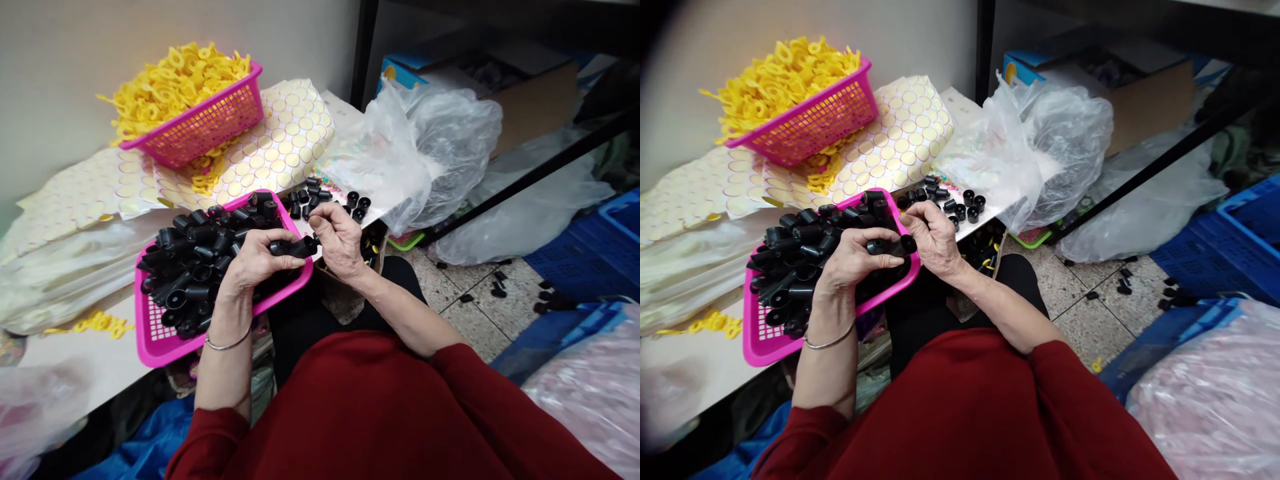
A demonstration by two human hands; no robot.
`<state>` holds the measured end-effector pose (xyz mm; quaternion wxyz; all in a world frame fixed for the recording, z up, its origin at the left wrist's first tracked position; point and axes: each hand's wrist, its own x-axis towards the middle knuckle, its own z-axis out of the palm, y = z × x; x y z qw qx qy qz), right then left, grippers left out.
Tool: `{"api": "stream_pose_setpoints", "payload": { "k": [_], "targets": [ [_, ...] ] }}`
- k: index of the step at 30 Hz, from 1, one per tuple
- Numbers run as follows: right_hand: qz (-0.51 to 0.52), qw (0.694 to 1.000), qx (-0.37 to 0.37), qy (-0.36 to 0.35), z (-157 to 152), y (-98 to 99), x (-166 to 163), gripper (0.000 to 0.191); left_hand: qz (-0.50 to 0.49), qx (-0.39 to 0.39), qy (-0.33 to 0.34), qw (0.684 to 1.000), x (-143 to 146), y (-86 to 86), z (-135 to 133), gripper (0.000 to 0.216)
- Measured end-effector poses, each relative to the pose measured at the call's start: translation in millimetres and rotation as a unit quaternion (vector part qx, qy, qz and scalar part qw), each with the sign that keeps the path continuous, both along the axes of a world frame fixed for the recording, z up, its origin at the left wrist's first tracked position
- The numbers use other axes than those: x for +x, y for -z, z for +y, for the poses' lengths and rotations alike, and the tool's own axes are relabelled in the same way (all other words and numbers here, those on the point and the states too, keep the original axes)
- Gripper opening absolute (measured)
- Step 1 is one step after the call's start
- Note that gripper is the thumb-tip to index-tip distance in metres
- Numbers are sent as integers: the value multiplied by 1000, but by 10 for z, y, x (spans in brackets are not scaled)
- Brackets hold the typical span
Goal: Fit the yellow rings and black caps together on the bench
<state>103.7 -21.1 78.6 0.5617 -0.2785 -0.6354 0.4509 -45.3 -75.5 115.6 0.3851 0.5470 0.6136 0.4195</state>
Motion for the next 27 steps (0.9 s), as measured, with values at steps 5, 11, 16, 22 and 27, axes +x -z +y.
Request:
{"api": "stream_pose_setpoints", "payload": {
  "k": [5, 11, 16, 22, 27],
  "targets": [
    [0, 1000, 3, 18, -9, 56, -24, 34, -5, -9, 7, 1000, -22, 15, 6, 41],
    [0, 999, 23, 35, -1, 60, -31, 34, -11, -22, 10, 1000, -24, 16, 2, 39],
    [-47, 995, 84, 29, -2, 47, -48, 34, 7, -10, 13, 1000, -30, 45, 21, 37],
    [-148, 975, 158, -55, -86, 143, -67, 53, 1, 7, -23, 1000, -62, 56, 42, 33],
    [-101, 990, 94, 20, -182, 243, -5, 35, -4, 25, -47, 999, -28, 78, 40, 37]
  ]
}}
